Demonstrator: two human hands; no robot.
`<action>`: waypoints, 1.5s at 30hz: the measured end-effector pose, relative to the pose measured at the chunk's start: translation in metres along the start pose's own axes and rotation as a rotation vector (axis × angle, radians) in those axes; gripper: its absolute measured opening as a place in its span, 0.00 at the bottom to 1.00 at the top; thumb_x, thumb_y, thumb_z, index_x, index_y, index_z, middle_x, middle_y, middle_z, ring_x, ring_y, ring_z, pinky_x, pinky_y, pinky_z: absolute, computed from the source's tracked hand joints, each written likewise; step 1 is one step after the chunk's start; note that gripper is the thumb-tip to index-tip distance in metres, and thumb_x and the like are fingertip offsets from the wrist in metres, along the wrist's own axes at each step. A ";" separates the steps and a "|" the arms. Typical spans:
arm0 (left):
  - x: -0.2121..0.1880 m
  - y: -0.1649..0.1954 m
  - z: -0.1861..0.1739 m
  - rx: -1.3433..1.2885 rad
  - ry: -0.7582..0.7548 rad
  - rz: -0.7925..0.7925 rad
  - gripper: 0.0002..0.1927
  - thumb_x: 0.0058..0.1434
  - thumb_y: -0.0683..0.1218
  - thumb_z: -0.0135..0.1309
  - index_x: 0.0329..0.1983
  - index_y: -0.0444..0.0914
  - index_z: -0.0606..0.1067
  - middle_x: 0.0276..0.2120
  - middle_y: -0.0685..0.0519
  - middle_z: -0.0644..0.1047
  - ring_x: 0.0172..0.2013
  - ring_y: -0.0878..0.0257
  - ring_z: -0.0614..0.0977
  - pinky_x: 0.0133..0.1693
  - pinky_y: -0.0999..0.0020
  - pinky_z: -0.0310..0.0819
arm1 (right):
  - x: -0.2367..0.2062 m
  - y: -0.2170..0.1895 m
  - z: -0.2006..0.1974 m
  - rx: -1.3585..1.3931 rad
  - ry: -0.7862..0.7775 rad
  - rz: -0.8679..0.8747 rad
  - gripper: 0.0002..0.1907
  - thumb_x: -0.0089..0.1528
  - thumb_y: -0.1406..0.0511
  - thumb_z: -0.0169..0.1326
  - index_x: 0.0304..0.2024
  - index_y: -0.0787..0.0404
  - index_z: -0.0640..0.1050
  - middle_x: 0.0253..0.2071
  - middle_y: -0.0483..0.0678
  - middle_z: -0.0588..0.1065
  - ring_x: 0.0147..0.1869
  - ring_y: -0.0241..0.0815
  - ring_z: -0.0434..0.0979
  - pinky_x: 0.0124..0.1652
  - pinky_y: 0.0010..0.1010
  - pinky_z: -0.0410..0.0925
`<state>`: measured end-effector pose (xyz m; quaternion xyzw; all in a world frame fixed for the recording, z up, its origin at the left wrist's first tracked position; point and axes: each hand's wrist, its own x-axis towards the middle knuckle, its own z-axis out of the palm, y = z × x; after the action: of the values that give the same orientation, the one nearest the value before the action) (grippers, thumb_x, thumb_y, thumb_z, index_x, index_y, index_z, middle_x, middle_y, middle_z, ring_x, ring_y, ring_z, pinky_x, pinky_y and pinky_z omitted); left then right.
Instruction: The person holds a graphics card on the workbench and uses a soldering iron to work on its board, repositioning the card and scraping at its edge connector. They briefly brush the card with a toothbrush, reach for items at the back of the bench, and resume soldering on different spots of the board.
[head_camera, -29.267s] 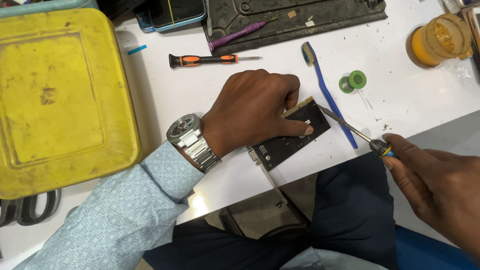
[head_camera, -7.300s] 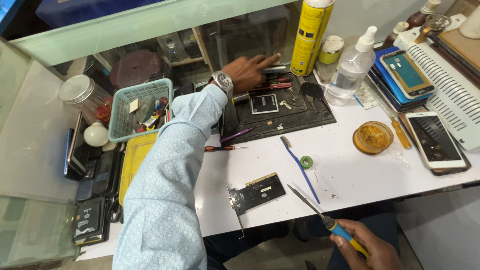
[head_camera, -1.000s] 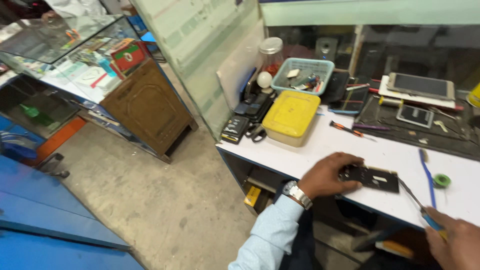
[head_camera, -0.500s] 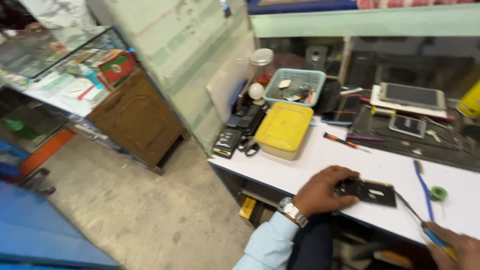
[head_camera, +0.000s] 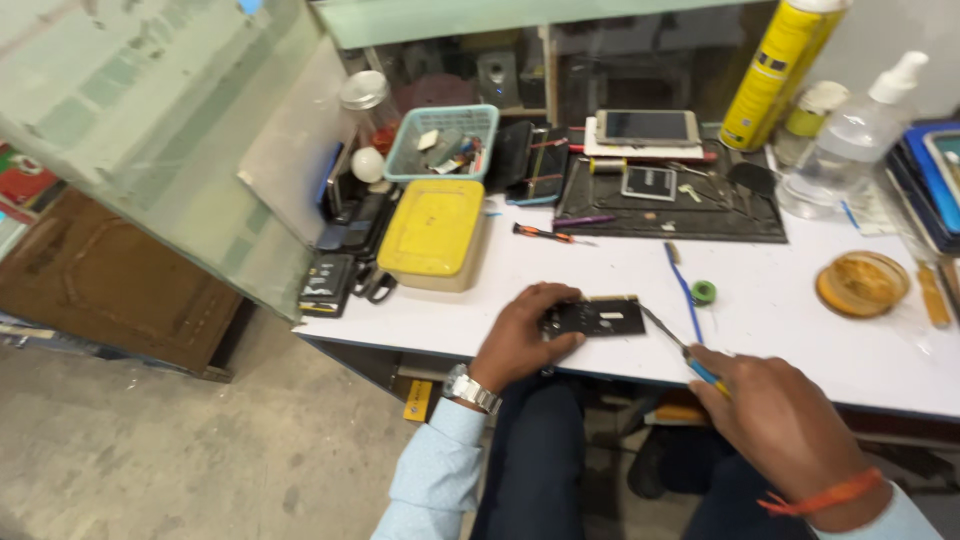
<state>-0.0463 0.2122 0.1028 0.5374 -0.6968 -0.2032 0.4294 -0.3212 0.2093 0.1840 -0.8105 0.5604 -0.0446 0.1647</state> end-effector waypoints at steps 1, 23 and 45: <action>0.000 0.000 0.002 0.016 -0.008 -0.009 0.27 0.53 0.46 0.67 0.57 0.38 0.76 0.54 0.46 0.78 0.54 0.52 0.81 0.57 0.61 0.76 | 0.000 0.004 0.001 0.030 0.040 -0.040 0.22 0.60 0.58 0.60 0.57 0.53 0.79 0.36 0.61 0.81 0.42 0.59 0.82 0.47 0.47 0.73; 0.003 0.003 0.013 0.066 -0.029 -0.054 0.28 0.52 0.46 0.67 0.57 0.39 0.77 0.56 0.45 0.78 0.55 0.51 0.81 0.56 0.60 0.77 | 0.009 0.031 0.000 0.206 0.012 0.024 0.19 0.61 0.59 0.60 0.53 0.57 0.81 0.32 0.64 0.80 0.32 0.60 0.83 0.41 0.43 0.75; 0.020 -0.011 0.002 0.052 -0.048 -0.081 0.28 0.53 0.48 0.66 0.58 0.38 0.76 0.55 0.42 0.78 0.54 0.48 0.81 0.55 0.58 0.77 | 0.024 0.007 0.012 0.097 0.147 -0.011 0.19 0.59 0.60 0.60 0.52 0.57 0.82 0.32 0.62 0.80 0.33 0.60 0.81 0.37 0.45 0.74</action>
<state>-0.0428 0.1898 0.1009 0.5711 -0.6895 -0.2151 0.3900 -0.3151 0.1874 0.1676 -0.7992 0.5635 -0.1322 0.1620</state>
